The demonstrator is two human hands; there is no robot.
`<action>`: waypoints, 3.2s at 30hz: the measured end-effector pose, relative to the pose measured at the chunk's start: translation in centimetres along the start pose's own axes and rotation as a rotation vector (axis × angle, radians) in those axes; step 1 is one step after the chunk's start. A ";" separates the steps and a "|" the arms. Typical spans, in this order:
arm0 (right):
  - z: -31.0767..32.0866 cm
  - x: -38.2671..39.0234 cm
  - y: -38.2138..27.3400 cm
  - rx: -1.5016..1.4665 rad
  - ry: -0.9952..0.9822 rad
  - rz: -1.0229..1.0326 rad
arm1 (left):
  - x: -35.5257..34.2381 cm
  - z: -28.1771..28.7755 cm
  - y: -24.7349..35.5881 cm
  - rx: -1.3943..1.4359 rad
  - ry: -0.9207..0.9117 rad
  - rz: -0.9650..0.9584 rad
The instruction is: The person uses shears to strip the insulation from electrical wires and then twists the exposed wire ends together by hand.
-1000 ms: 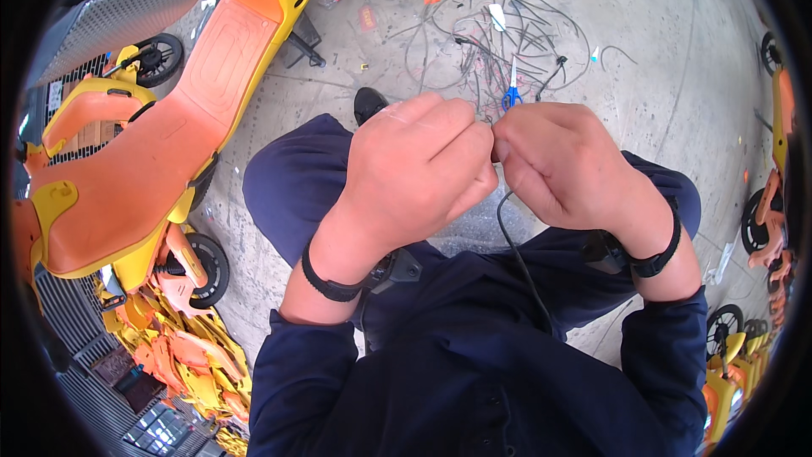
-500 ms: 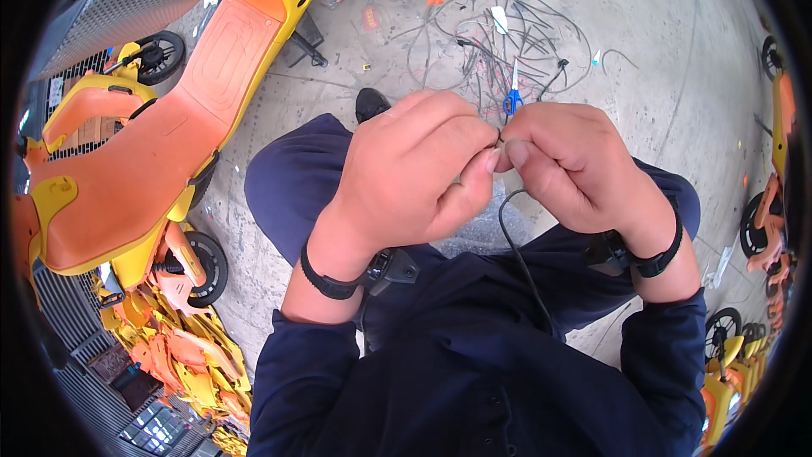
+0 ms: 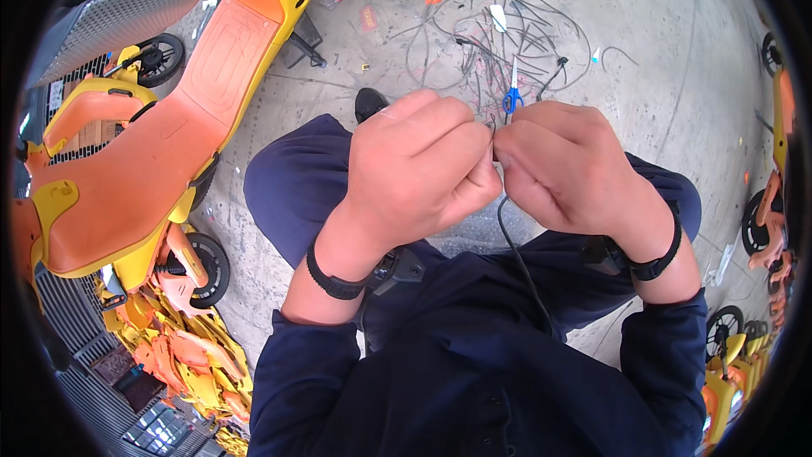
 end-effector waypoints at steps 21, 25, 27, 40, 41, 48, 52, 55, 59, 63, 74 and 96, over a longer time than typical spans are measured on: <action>0.5 0.1 1.7 -0.546 -0.132 -0.461 | 0.1 0.5 -1.2 0.355 -0.007 0.247; -0.4 1.2 2.7 -1.078 -0.113 -0.874 | -0.1 1.2 -0.5 0.255 0.047 0.110; -0.6 1.5 2.8 -1.198 -0.110 -0.971 | -0.1 1.3 -0.5 0.240 0.070 0.056; -1.3 1.1 2.0 -1.213 -0.133 -0.901 | -0.3 2.0 0.3 0.093 0.149 -0.083; -1.1 1.0 2.1 -1.167 -0.022 -0.867 | -0.3 1.9 0.4 0.094 0.149 -0.083; 0.0 1.1 2.1 -0.737 0.201 -0.615 | 0.1 2.1 -0.8 0.177 0.222 0.173; 0.4 0.5 1.6 -0.439 0.187 -0.457 | 0.0 0.9 0.1 0.055 0.139 0.012; 0.5 0.4 1.6 -0.287 0.241 -0.378 | 0.1 0.6 0.4 -0.024 0.094 -0.010; 0.6 0.3 1.0 -0.111 0.255 -0.242 | 0.0 0.0 0.5 -0.106 0.100 -0.015; 0.4 0.2 0.8 -0.051 0.257 -0.161 | 0.3 -0.2 0.2 -0.117 0.127 -0.022; 0.1 0.2 0.6 -0.052 0.156 -0.161 | 0.4 -0.1 0.2 -0.165 0.151 -0.066; 0.7 0.2 1.2 -0.251 0.136 -0.277 | -0.3 0.4 -0.5 0.082 0.042 0.031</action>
Point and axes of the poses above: each hand's wrist, its own x-axis away from the middle knuckle, its own z-axis out of the back of the hand, y = z × x, the point moved 6 cm from there along -x, towards the middle knuckle, and after that the axes turned 5 degrees about y, right-handed, at the moved point
